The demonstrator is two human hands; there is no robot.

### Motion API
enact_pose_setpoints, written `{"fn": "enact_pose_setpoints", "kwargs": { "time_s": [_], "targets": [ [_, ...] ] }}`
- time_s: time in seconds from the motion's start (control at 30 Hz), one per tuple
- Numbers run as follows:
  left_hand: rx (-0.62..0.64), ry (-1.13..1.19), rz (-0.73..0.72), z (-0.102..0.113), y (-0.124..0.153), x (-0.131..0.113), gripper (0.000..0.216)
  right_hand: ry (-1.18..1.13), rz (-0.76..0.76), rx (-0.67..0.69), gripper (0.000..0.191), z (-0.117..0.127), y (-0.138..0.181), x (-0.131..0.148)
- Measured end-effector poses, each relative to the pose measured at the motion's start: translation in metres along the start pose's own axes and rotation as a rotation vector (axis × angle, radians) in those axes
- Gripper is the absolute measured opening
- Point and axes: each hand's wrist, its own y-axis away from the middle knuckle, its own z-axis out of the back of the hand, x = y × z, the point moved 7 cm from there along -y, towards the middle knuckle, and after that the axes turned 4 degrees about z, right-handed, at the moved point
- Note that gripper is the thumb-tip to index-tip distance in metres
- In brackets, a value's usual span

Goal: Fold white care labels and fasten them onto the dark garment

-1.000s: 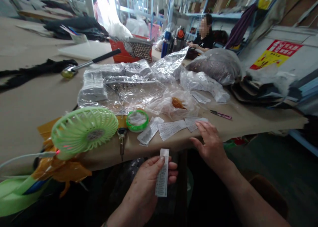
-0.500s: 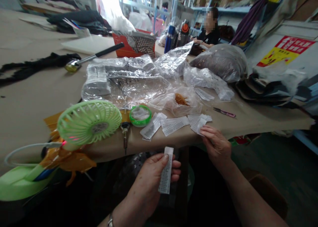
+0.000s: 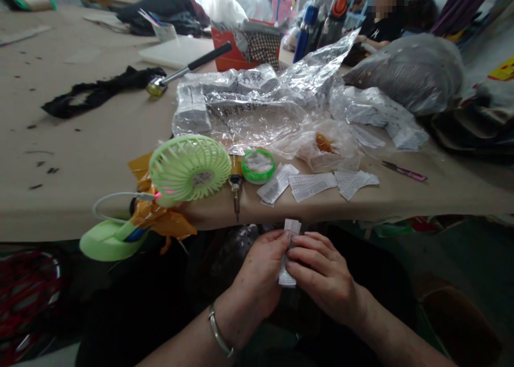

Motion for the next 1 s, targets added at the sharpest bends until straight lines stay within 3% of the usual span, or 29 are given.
{"fn": "enact_pose_setpoints", "kwargs": {
  "time_s": [0.13, 0.4, 0.47, 0.57, 0.67, 0.77, 1.0],
  "targets": [
    [-0.032, 0.023, 0.007, 0.006, 0.001, 0.000, 0.015, -0.005, 0.011, 0.031, 0.015, -0.007, 0.003, 0.000],
    [0.031, -0.016, 0.018, 0.005, 0.002, 0.001, 0.017, -0.068, -0.042, 0.059, 0.022, -0.004, 0.001, 0.000],
    [0.027, -0.069, 0.021, 0.006, 0.004, 0.000, 0.015, -0.148, -0.156, 0.007, 0.026, 0.001, 0.004, -0.009],
    [0.032, -0.185, 0.070, 0.005, 0.009, 0.003, 0.018, -0.300, -0.525, -0.129, 0.022, 0.007, 0.015, -0.039],
    [0.073, -0.266, 0.097, 0.000, 0.016, 0.005, 0.019, -0.594, -0.841, -0.123, 0.019, -0.006, 0.022, -0.061],
    [0.131, -0.317, 0.106, -0.004, 0.020, 0.007, 0.021, -0.876, -0.933, -0.097, 0.017, -0.019, 0.015, -0.062],
    [0.218, -0.389, 0.160, -0.001, 0.025, 0.007, 0.020, -1.067, -0.984, -0.076, 0.013, -0.030, 0.016, -0.054]
  ]
}}
